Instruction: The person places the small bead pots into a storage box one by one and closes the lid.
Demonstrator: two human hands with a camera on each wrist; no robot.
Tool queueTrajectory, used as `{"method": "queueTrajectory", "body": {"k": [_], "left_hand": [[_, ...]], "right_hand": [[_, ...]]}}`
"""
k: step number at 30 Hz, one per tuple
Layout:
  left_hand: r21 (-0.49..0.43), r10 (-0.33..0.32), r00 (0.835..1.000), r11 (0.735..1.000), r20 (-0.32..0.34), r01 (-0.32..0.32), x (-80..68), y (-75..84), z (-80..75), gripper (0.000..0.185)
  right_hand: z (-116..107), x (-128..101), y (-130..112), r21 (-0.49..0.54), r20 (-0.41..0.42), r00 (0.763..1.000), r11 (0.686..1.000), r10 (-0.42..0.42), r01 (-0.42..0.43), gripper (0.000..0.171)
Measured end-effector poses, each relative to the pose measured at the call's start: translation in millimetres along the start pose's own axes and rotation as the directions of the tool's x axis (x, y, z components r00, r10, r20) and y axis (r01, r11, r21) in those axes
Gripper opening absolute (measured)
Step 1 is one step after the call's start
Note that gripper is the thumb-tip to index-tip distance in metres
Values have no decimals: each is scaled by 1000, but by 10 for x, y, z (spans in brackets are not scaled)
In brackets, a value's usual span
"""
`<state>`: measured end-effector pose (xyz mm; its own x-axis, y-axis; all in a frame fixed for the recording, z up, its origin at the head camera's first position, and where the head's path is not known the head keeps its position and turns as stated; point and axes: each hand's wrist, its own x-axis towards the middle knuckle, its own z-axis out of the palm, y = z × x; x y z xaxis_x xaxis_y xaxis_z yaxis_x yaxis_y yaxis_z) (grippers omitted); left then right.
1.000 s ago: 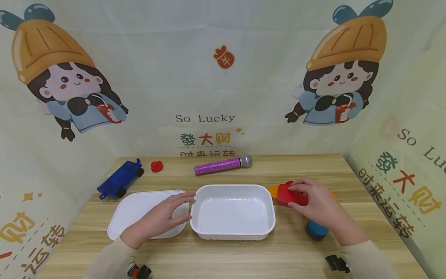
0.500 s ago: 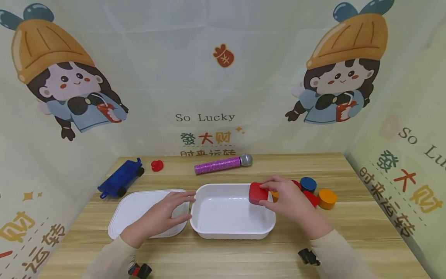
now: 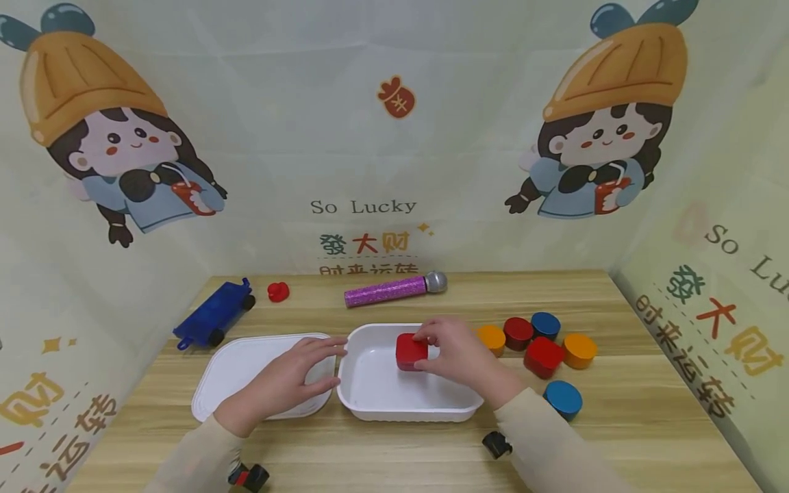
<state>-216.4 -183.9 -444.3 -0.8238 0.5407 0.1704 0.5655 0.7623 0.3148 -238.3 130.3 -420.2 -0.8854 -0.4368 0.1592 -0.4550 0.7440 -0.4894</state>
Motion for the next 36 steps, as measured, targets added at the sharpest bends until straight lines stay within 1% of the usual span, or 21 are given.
{"method": "queueTrajectory", "body": {"k": [3,7,10,16,23,29,36], "left_hand": [[5,-7,1000,1000,2,7,1,5,-6,49],[-1,-3,1000,1000,4,3,18,12,-12,49],[0,-8,1000,1000,9,8,33,15,-11,49],[-5,-41,999,999,30,41,39,23,1,49],[13,-36,999,999,19,36,25,14,-14,50],[-3,-35,999,999,18,35,-7,5,-13,49],[-13,-41,999,999,15,41,0,25,-5,51]], "right_hand": [[76,76,-114,48,26,1000,999,-8,7,39],[164,168,-224,90,29,1000,996,-6,3,39],[222,238,-264,85,39,999,996,10,-13,40],[350,344,-282,50,68,997,999,-21,18,39],[470,417,-349,24,80,997,1000,-7,5,39],[551,443,-369,4,96,995,1000,-10,10,38],[567,441,-357,-15,97,995,1000,0,2,38]]}}
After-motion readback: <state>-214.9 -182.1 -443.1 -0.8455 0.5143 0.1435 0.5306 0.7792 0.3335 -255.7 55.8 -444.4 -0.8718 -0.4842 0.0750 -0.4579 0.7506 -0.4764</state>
